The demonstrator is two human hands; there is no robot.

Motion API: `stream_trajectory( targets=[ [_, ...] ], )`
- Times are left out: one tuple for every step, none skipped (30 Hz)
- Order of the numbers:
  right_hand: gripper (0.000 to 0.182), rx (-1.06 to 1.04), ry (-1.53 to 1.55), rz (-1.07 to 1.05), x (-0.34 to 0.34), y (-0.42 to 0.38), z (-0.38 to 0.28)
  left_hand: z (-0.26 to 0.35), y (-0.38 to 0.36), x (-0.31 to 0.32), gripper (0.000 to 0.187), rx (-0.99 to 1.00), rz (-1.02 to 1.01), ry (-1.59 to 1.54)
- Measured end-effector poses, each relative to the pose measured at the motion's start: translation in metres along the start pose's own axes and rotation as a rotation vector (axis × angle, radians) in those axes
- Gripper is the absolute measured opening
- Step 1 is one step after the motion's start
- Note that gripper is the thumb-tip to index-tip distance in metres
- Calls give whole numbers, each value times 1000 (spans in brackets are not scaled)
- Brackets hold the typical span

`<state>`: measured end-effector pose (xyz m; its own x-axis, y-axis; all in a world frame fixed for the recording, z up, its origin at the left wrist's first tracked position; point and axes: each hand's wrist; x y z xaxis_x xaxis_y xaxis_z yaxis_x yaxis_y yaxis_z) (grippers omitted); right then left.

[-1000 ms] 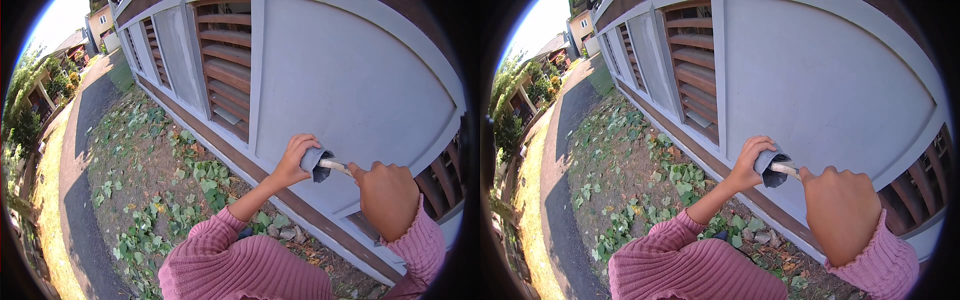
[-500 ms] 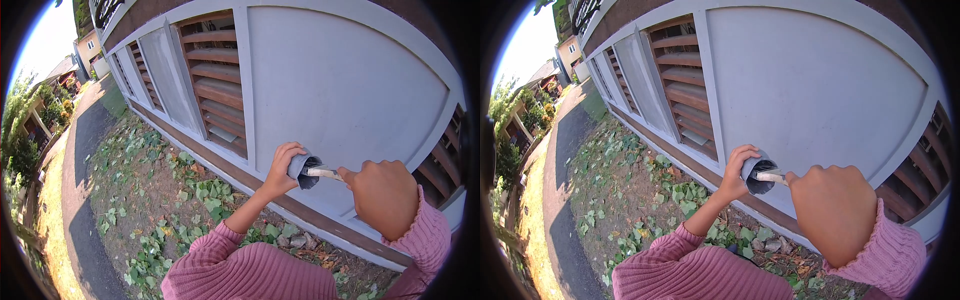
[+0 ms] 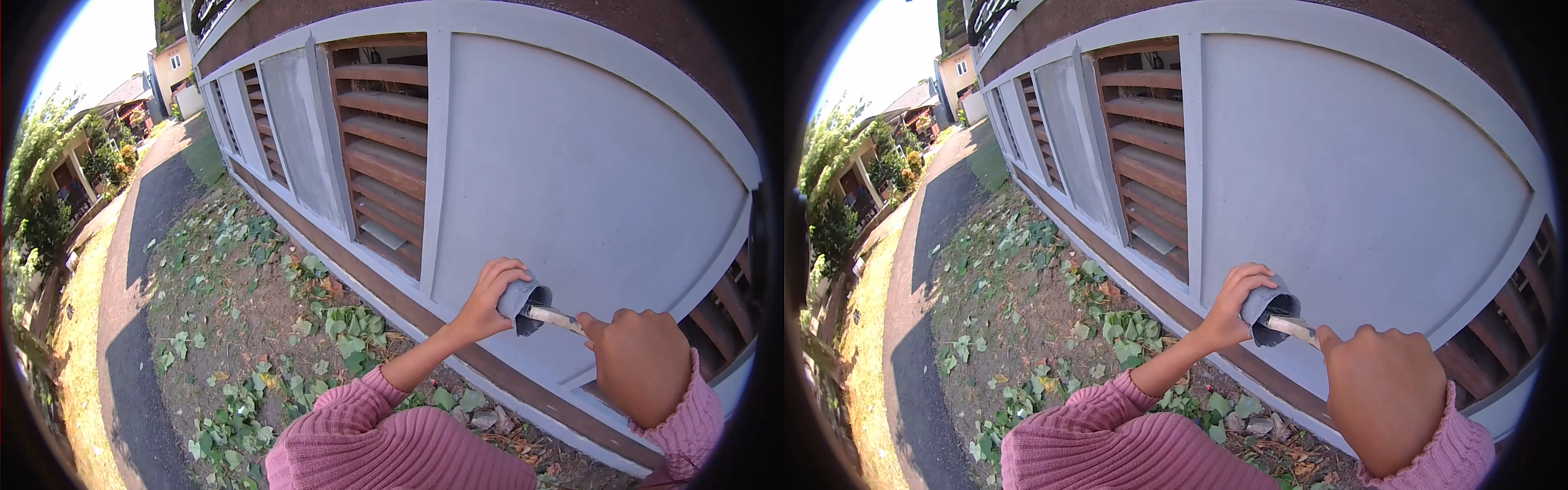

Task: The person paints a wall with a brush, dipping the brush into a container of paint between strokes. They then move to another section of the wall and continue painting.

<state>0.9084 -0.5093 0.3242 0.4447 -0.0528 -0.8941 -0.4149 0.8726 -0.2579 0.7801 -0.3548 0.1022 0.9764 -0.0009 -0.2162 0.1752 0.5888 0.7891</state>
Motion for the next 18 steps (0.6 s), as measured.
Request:
stream_trajectory(
  targets=[
    [35,-5,-4,-7,2,1,-1,0,0,0,63,-7,6,-3],
    [36,23,-24,36,6,4,-3,-1,-1,-1,63,-1,8,-2],
    [36,48,-43,78,10,6,-5,0,-1,-2,62,2,10,-1],
    [36,37,-44,68,14,8,-6,2,-2,-4,62,-11,17,-1],
    [35,25,-45,94,18,10,-7,2,-1,-5,62,-13,15,-8],
    [34,16,-44,117,20,11,-8,3,-2,-5,62,-16,11,-19],
    [34,13,-36,95,17,11,-8,2,-2,-6,62,-37,6,-30],
    [33,-4,-5,85,10,11,-6,1,-3,-6,64,-23,21,-37],
    [32,-10,34,68,6,11,-4,0,-5,-4,67,-13,26,-53],
    [31,-5,28,106,6,11,-2,-3,-6,-4,66,-16,43,-36],
    [28,27,11,130,5,12,-3,-6,-7,-5,65,-17,55,-23],
    [26,60,-7,155,5,12,-5,-7,-6,-5,63,-15,97,-29],
    [26,89,26,109,8,11,-4,-6,-5,-7,62,-17,141,-30],
    [26,64,-26,222,13,10,-3,-6,-2,-10,61,17,170,-25],
    [25,32,-83,341,18,9,-5,-4,0,-12,60,53,206,-11],
    [25,42,-63,320,17,7,-12,-3,1,-13,60,74,232,-14],
    [26,123,-102,337,11,6,-22,-2,2,-15,60,103,264,-10],
    [26,162,-117,345,8,6,-31,-3,3,-15,61,112,284,-29]
  ],
)
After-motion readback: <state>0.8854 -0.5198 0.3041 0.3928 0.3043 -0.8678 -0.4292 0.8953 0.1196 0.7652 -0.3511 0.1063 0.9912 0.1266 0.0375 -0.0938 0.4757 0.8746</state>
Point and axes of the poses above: each hand's wrist, its own y-axis towards the middle knuckle, its own x-axis out of the palm, z = x × y, and after that the axes turned 9 degrees about -x, right-handed
